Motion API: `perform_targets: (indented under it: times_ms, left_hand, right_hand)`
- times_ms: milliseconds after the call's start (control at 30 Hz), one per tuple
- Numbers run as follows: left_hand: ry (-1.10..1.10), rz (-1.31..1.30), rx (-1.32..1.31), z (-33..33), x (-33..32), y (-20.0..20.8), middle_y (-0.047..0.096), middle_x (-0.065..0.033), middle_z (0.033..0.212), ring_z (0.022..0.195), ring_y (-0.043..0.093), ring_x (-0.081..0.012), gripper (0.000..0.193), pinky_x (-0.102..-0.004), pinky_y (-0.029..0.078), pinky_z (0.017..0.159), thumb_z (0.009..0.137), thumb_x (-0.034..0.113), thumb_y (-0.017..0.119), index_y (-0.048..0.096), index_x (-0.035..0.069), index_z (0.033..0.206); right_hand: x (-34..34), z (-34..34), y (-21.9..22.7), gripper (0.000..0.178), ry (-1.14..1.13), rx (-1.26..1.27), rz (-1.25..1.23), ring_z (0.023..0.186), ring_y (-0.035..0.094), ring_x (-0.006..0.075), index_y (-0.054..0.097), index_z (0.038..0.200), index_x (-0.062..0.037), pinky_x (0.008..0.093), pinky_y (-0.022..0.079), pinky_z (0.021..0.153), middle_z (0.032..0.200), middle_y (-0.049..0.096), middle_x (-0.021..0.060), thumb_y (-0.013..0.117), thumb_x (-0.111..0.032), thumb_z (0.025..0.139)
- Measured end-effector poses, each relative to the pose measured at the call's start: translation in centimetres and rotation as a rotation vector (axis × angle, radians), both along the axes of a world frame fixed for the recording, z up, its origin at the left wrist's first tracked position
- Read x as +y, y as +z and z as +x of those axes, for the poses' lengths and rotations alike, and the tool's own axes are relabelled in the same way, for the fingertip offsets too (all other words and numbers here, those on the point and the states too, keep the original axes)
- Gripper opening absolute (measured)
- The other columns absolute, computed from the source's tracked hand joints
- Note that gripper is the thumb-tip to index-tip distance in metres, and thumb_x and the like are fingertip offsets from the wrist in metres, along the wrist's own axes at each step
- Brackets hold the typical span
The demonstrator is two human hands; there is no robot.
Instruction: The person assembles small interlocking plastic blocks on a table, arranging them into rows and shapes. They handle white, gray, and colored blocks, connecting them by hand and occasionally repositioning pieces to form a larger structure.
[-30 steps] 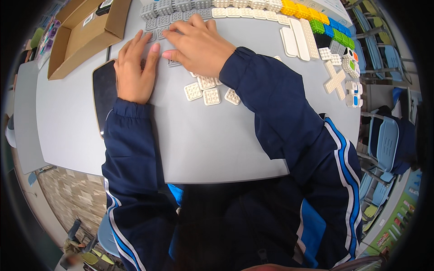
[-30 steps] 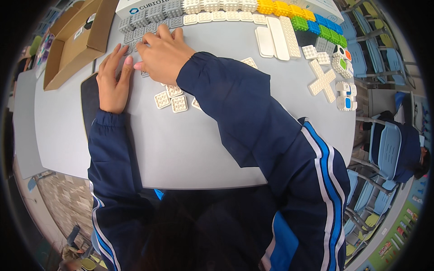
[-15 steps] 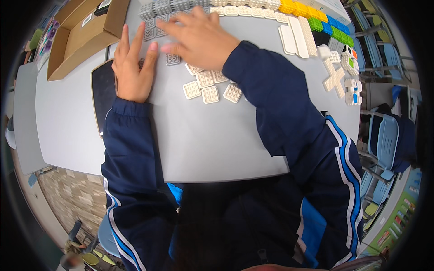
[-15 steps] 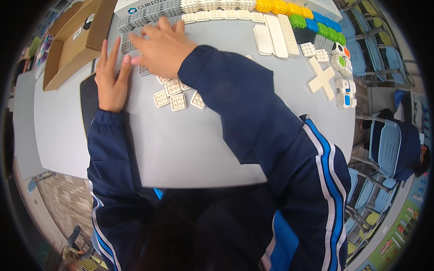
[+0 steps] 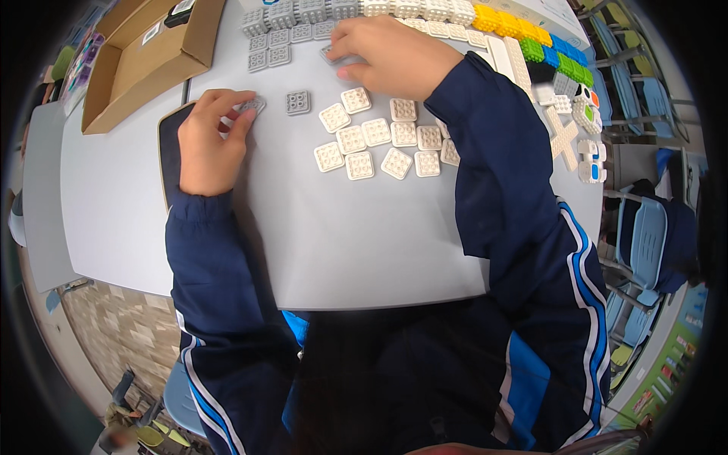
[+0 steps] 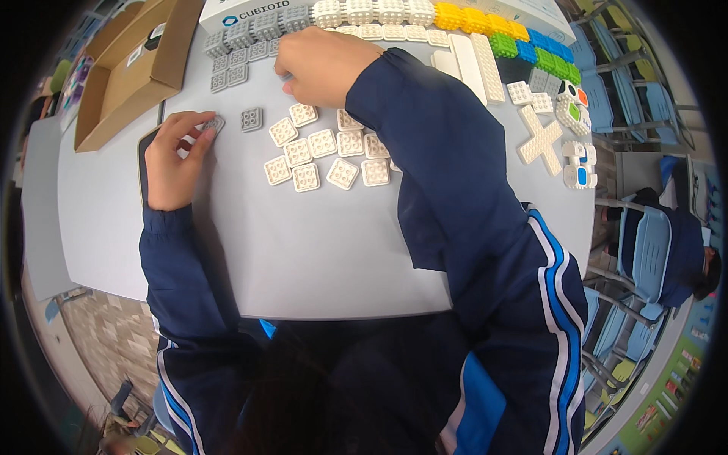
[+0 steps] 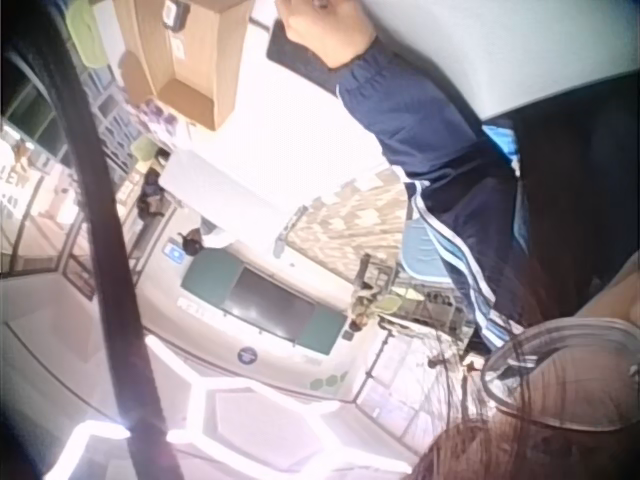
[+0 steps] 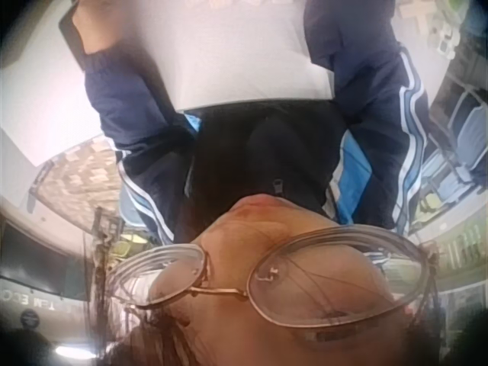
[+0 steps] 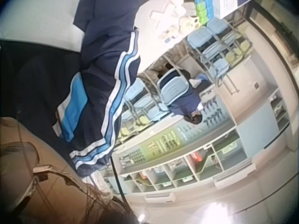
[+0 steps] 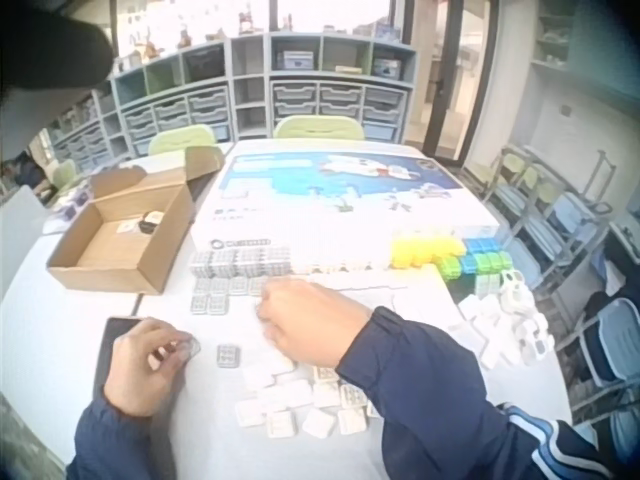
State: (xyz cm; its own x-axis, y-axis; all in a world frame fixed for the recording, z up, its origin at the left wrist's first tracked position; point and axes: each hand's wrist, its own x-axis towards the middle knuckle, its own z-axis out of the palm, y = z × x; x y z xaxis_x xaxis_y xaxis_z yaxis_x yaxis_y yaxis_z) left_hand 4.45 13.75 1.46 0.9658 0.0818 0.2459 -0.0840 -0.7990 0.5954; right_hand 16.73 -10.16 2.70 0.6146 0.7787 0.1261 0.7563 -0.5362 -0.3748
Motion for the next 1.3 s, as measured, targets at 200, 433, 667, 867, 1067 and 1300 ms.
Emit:
perform_targets:
  times_ms: [200,433,667,867,1067,1300]
  left_hand:
    - [-0.081,0.084,-0.121,0.5,-1.5,-1.3,0.071,-0.0034,0.109,0.076,0.062,-0.0139,0.023,-0.0263,0.050,0.077,0.088,0.005,0.070,0.074,0.011,0.110]
    - [-0.133,-0.021,-0.214,1.2,-3.0,-2.6,0.072,-0.0063,0.115,0.092,0.068,-0.0171,0.023,-0.0274,0.051,0.088,0.091,0.000,0.066,0.073,0.006,0.113]
    - [-0.221,-0.082,-0.194,1.7,-3.9,-2.6,0.066,-0.0096,0.120,0.106,0.065,-0.0225,0.029,-0.0310,0.051,0.091,0.090,-0.007,0.060,0.071,0.004,0.115]
    - [-0.151,0.374,-0.260,2.2,-4.1,-2.5,0.053,-0.0056,0.139,0.123,0.050,-0.0261,0.046,-0.0388,0.031,0.107,0.086,-0.003,0.056,0.070,0.019,0.124]
    - [-0.078,0.479,-0.264,2.7,-4.1,-3.0,0.044,-0.0038,0.150,0.133,0.037,-0.0289,0.044,-0.0472,0.017,0.111,0.091,0.009,0.052,0.065,0.025,0.129]
    - [-0.054,0.438,-0.253,2.8,-3.9,-3.4,0.043,-0.0040,0.152,0.134,0.037,-0.0297,0.041,-0.0471,0.018,0.112,0.094,0.013,0.051,0.064,0.024,0.130]
  right_hand:
    - [0.2,-0.3,-0.4,0.021,0.110,-0.017,0.095,0.095,0.068,0.0351,0.073,0.102,-0.0010,0.0427,0.055,0.082,0.099,0.070,0.0172,0.070,-0.015,0.087]
    - [0.6,-1.4,0.4,0.031,0.140,0.055,0.033,0.104,0.063,0.0326,0.069,0.113,0.0037,0.0378,0.050,0.093,0.110,0.064,0.0142,0.068,-0.016,0.089]
    - [0.4,-0.9,-0.8,0.028,0.116,-0.076,0.113,0.100,0.064,0.0361,0.069,0.087,0.0044,0.0431,0.052,0.085,0.099,0.065,0.0170,0.073,-0.023,0.086]
    - [0.3,-0.7,0.0,0.032,0.021,-0.063,-0.045,0.110,0.060,0.0344,0.068,0.108,0.0036,0.0400,0.049,0.095,0.110,0.063,0.0165,0.070,-0.021,0.088]
    - [0.1,-0.3,-1.3,0.033,0.011,-0.178,0.145,0.103,0.065,0.0384,0.065,0.109,0.0033,0.0439,0.053,0.089,0.105,0.067,0.0202,0.071,-0.020,0.086]
    - [0.2,-0.3,-0.1,0.051,-0.035,0.049,0.074,0.106,0.065,0.0371,0.057,0.132,-0.0014,0.0416,0.052,0.093,0.116,0.066,0.0228,0.070,-0.026,0.089]
